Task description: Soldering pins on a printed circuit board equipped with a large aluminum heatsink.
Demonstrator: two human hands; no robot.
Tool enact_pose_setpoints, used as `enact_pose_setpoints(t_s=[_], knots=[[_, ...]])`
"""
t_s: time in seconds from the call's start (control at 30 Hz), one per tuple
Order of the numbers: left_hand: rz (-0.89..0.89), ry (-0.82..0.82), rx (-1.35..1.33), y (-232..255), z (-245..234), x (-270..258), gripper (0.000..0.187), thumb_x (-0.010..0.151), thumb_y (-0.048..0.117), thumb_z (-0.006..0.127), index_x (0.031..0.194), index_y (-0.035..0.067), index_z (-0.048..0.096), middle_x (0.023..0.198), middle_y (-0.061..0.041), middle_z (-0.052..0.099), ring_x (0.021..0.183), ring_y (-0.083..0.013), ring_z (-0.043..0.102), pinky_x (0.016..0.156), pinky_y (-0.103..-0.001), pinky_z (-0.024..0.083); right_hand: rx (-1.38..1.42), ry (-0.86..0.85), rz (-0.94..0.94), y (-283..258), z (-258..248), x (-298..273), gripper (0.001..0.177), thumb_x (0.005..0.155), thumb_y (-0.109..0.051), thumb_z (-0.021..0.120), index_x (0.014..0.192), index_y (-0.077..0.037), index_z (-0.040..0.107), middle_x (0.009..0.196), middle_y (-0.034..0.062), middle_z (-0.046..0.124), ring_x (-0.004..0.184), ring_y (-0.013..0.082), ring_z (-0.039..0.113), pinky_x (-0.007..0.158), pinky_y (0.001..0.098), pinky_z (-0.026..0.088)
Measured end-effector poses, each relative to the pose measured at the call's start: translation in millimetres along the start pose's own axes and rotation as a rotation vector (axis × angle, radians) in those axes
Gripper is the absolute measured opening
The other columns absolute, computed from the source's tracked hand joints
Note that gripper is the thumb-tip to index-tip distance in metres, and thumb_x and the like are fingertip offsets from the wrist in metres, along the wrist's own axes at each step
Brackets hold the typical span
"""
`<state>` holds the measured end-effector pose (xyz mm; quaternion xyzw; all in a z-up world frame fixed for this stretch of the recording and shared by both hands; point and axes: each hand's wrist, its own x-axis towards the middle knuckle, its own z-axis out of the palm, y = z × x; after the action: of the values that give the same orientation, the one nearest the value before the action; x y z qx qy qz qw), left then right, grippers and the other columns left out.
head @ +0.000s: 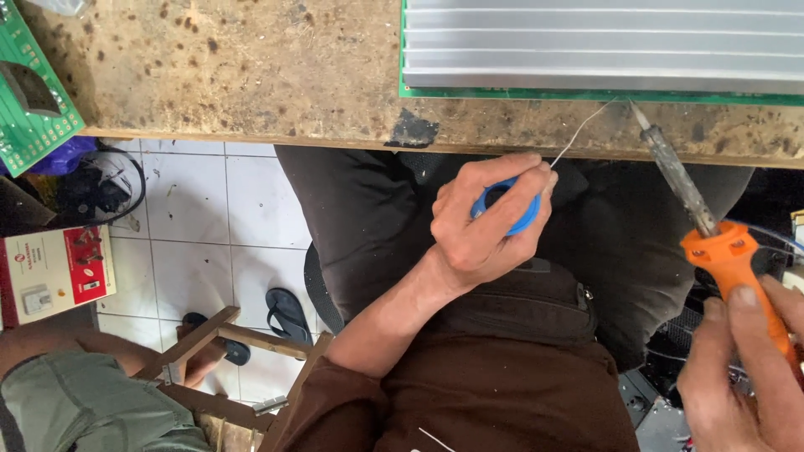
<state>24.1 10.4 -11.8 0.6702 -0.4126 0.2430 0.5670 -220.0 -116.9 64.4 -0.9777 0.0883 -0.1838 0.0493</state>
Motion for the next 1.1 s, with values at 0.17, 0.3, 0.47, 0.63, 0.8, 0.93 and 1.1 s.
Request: enact_pose_setpoints(t_s=[0.17, 0.3, 0.47, 0.63, 0.8, 0.93, 1.1], knots=[[-0.021, -0.014, -0.003, -3, 0, -8, 0.026, 0.093, -0.011, 0.080, 0.112, 0.004, 0.071, 0.114, -0.017, 0.064, 0.092, -0.0263, 0.078, 0.075, -0.032, 0.074, 0.066, 0.014, 0.093, -4, 2, -2, 0.037, 0.111, 0.031, 0.088, 0.144, 0.027, 0.069, 0.141, 0.0537, 0.068, 0.129, 0.0611, 0.066, 0.114, 0.0632, 0.062], [-0.016, 0.018, 0.027, -1, 2, -4, 0.023, 0.089, -0.012, 0.082, 0.104, 0.003, 0.074, 0.109, -0.017, 0.066, 0.085, -0.0242, 0.077, 0.070, -0.029, 0.070, 0.152, 0.035, 0.188, -10, 7, 0, 0.031, 0.115, 0.034, 0.082, 0.142, 0.025, 0.070, 0.143, 0.0508, 0.065, 0.128, 0.0594, 0.065, 0.112, 0.0611, 0.058], [-0.002, 0.013, 0.009, -1, 3, -3, 0.022, 0.091, -0.010, 0.081, 0.106, 0.002, 0.072, 0.110, -0.018, 0.065, 0.088, -0.0260, 0.077, 0.075, -0.032, 0.073, 0.121, 0.060, 0.095, -5, 7, 11, 0.027, 0.114, 0.033, 0.082, 0.136, 0.023, 0.071, 0.133, 0.0511, 0.070, 0.109, 0.0565, 0.067, 0.098, 0.0577, 0.058], [0.000, 0.028, 0.020, -2, 4, -4, 0.022, 0.091, -0.010, 0.082, 0.106, 0.002, 0.072, 0.109, -0.019, 0.065, 0.087, -0.0265, 0.077, 0.072, -0.032, 0.073, 0.093, 0.062, 0.161, -10, 7, 4, 0.025, 0.114, 0.033, 0.086, 0.134, 0.023, 0.076, 0.137, 0.0488, 0.073, 0.107, 0.0518, 0.069, 0.088, 0.0514, 0.058], [-0.018, -0.015, 0.024, -2, 2, -7, 0.021, 0.093, -0.005, 0.082, 0.110, 0.002, 0.071, 0.113, -0.018, 0.063, 0.094, -0.0276, 0.076, 0.080, -0.034, 0.075, 0.027, 0.018, 0.059, -4, 2, 11, 0.024, 0.107, 0.025, 0.088, 0.127, 0.018, 0.077, 0.130, 0.0452, 0.073, 0.095, 0.0534, 0.066, 0.087, 0.0576, 0.059], [-0.021, 0.016, 0.018, 0, 3, -5, 0.019, 0.092, -0.006, 0.082, 0.107, 0.001, 0.072, 0.110, -0.019, 0.065, 0.091, -0.0276, 0.077, 0.077, -0.033, 0.074, 0.070, 0.001, 0.003, 1, -2, 22, 0.033, 0.101, 0.021, 0.087, 0.130, 0.017, 0.072, 0.125, 0.0513, 0.069, 0.093, 0.0579, 0.067, 0.083, 0.0604, 0.058], [-0.040, 0.004, -0.002, 2, -1, -4, 0.020, 0.093, -0.005, 0.080, 0.110, -0.001, 0.071, 0.113, -0.018, 0.063, 0.096, -0.0298, 0.076, 0.085, -0.035, 0.075, 0.004, -0.050, -0.064, 1, -9, 20, 0.025, 0.099, 0.014, 0.083, 0.122, 0.016, 0.072, 0.123, 0.0527, 0.070, 0.089, 0.0553, 0.070, 0.076, 0.0572, 0.058]])
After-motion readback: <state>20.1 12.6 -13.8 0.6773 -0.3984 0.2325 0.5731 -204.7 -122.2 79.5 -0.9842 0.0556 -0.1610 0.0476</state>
